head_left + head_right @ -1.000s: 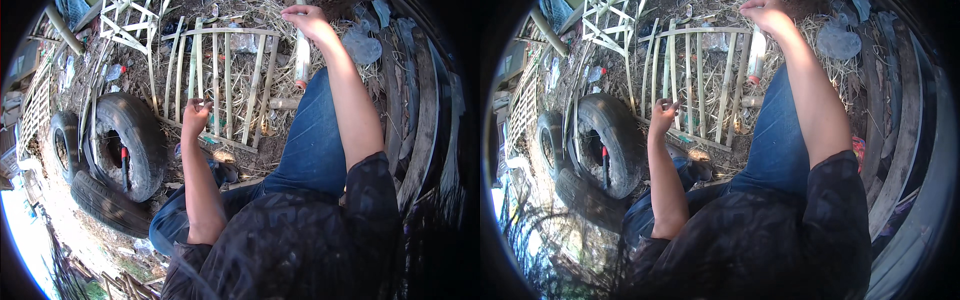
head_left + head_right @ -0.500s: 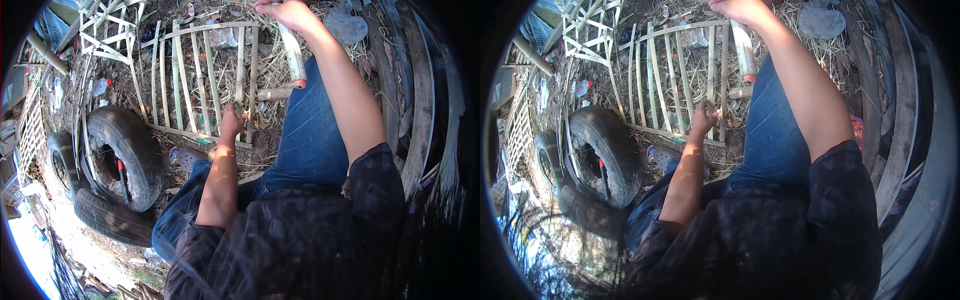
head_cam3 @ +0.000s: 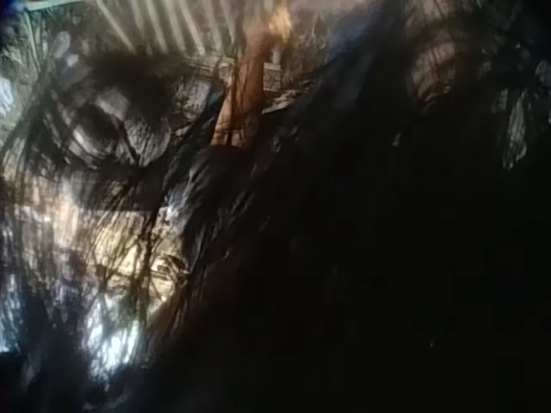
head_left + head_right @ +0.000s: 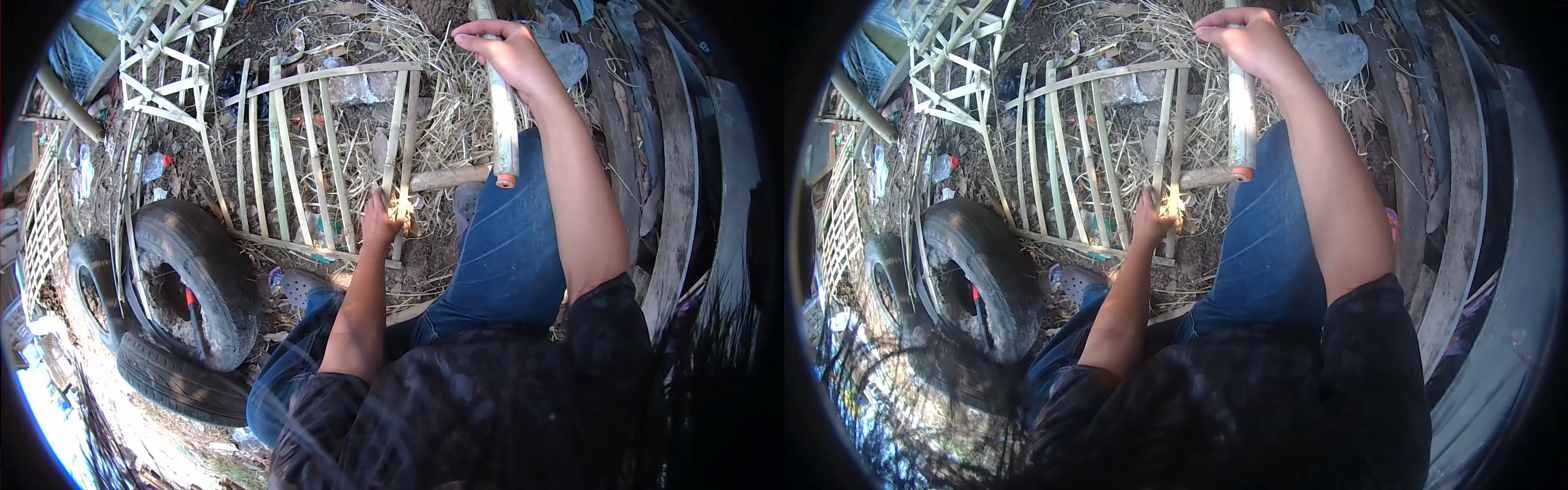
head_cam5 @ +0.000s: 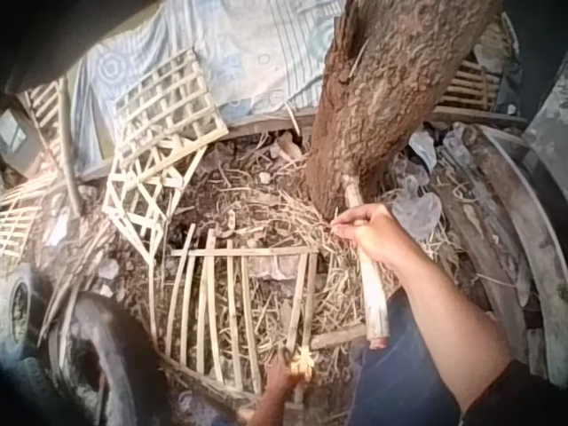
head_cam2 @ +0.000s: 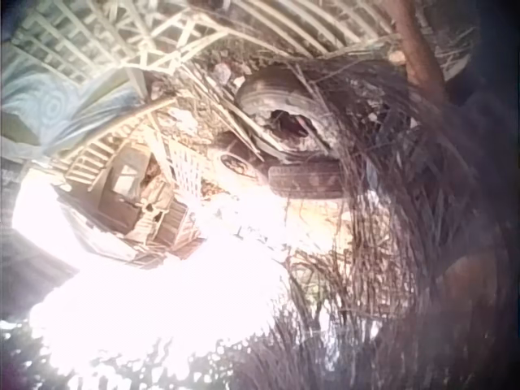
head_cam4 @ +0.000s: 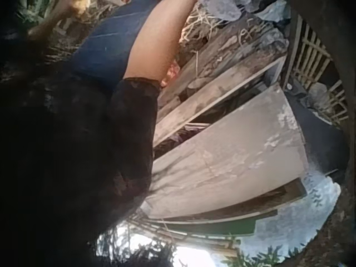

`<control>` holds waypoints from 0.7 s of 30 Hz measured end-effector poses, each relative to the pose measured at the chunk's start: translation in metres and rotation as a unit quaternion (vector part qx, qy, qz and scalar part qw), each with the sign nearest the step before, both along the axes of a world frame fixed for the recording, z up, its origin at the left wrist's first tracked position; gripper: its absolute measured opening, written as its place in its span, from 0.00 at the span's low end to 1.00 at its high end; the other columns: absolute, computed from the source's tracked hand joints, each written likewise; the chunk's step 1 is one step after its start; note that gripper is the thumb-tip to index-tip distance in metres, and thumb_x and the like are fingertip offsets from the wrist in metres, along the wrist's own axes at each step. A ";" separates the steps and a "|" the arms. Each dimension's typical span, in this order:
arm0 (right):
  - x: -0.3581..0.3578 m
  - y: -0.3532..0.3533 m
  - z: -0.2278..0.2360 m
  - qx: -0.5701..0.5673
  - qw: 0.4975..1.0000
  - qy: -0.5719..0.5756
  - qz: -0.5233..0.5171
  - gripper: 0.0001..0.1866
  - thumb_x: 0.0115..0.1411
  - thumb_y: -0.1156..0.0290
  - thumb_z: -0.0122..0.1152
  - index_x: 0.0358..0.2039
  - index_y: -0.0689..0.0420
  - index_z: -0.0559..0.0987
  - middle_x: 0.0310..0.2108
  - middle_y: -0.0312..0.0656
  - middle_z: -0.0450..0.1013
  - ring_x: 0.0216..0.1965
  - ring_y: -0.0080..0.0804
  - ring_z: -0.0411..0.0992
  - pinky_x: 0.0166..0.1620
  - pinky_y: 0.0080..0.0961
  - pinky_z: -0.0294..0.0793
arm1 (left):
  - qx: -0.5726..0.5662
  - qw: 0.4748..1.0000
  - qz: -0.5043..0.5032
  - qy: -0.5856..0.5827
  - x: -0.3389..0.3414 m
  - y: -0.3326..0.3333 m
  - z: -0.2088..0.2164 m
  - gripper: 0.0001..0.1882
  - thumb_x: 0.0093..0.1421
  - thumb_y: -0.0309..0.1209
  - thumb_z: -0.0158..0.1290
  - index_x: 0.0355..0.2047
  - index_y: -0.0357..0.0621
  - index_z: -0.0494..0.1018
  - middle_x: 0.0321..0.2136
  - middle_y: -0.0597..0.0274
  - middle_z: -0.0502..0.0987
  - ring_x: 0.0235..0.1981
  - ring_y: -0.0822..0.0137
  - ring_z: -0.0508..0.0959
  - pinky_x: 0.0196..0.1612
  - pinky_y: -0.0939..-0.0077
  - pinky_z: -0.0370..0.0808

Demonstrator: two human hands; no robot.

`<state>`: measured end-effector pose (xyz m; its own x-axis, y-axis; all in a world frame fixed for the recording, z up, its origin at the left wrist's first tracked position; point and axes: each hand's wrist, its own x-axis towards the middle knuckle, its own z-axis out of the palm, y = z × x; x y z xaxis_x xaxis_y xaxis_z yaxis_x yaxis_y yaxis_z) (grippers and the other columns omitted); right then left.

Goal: The person builds a bamboo structure by aligning bamboo strips and hammering nails into the joints to secure them.

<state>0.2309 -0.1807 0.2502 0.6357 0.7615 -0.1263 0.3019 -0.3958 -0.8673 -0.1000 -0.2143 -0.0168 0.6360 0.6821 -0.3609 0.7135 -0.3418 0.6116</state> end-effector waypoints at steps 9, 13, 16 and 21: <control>-0.015 0.007 0.014 0.005 0.999 0.042 0.020 0.10 0.52 0.67 0.66 0.34 0.56 0.84 0.22 0.30 0.72 0.26 0.16 0.65 0.31 0.17 0.63 | 0.015 0.976 0.175 -0.131 0.021 0.072 -0.004 0.38 0.47 0.40 0.65 0.54 0.37 0.61 0.38 0.49 0.72 0.36 0.57 0.75 0.37 0.67 0.73; -0.017 0.004 0.021 0.010 0.998 0.043 0.034 0.10 0.51 0.66 0.67 0.33 0.55 0.84 0.29 0.37 0.78 0.32 0.24 0.72 0.41 0.24 0.70 | -0.108 0.941 0.246 -0.208 0.057 0.153 0.021 0.30 0.53 0.36 0.62 0.51 0.34 0.62 0.27 0.59 0.73 0.24 0.70 0.74 0.27 0.78 0.70; -0.016 -0.001 0.026 -0.004 0.999 0.033 0.030 0.09 0.52 0.68 0.66 0.33 0.56 0.84 0.31 0.41 0.79 0.36 0.27 0.75 0.46 0.26 0.70 | -0.265 0.890 0.315 -0.198 0.091 0.211 0.045 0.30 0.57 0.36 0.59 0.53 0.32 0.60 0.28 0.59 0.75 0.23 0.71 0.75 0.25 0.77 0.72; -0.013 -0.007 0.039 -0.016 0.998 0.036 0.045 0.09 0.51 0.70 0.65 0.33 0.58 0.84 0.29 0.41 0.79 0.35 0.27 0.75 0.44 0.25 0.70 | -0.376 0.814 0.368 -0.246 0.115 0.265 0.042 0.32 0.64 0.40 0.49 0.60 0.31 0.53 0.43 0.42 0.72 0.39 0.54 0.78 0.43 0.61 0.78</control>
<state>0.2178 -0.1877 0.2891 0.5528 0.8104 -0.1939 0.2749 -0.3970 -0.8757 0.0154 0.0504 0.0248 0.3486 0.6475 -0.6776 0.1603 0.6711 0.7238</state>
